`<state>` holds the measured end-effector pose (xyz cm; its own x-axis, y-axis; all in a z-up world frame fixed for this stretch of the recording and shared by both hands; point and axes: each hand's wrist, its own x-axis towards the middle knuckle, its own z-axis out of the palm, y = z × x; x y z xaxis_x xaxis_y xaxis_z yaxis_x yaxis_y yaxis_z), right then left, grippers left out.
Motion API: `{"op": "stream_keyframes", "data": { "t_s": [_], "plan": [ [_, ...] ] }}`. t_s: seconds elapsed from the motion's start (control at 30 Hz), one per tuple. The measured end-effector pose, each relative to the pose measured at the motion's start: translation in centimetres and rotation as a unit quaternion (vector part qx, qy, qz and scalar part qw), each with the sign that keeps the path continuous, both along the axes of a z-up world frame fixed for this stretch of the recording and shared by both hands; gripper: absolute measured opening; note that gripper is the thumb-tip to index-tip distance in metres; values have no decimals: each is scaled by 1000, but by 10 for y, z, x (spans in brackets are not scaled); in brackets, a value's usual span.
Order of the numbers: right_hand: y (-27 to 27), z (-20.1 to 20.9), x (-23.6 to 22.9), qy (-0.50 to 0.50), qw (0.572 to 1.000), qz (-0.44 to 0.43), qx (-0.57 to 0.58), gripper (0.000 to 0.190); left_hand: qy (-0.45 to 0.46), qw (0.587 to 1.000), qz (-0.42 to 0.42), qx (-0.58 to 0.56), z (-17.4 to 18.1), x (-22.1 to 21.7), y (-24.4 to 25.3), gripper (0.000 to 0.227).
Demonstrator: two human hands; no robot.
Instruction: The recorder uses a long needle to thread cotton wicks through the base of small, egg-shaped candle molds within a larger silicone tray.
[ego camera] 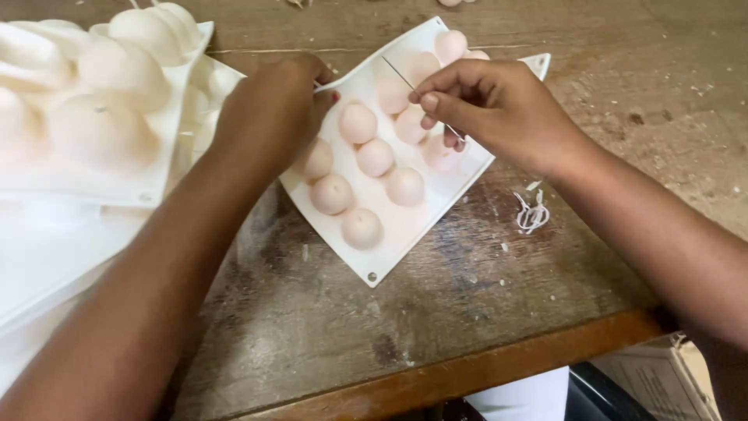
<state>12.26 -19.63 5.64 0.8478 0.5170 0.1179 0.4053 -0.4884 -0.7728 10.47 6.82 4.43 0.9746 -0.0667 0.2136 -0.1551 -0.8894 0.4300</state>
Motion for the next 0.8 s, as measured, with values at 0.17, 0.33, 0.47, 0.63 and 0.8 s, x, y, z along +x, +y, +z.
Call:
{"op": "stream_keyframes", "data": {
  "t_s": [0.17,0.33,0.47,0.63,0.8],
  "plan": [
    [4,-16,-7,-16,997,-28,-71,23,-11,998,-21,-57,-17,9,10,26],
    [7,-27,-15,-8,993,-31,-112,23,5,996,-31,-86,-19,11,9,27],
    [8,-28,-18,-25,986,-52,-155,22,22,992,-40,-117,-21,12,7,28],
    [3,-26,-21,-34,982,-65,-173,21,54,989,-35,-132,-26,13,5,30],
    [-1,-26,-20,-59,986,-35,-153,21,34,982,-67,-173,-41,21,6,34]
  ]
}}
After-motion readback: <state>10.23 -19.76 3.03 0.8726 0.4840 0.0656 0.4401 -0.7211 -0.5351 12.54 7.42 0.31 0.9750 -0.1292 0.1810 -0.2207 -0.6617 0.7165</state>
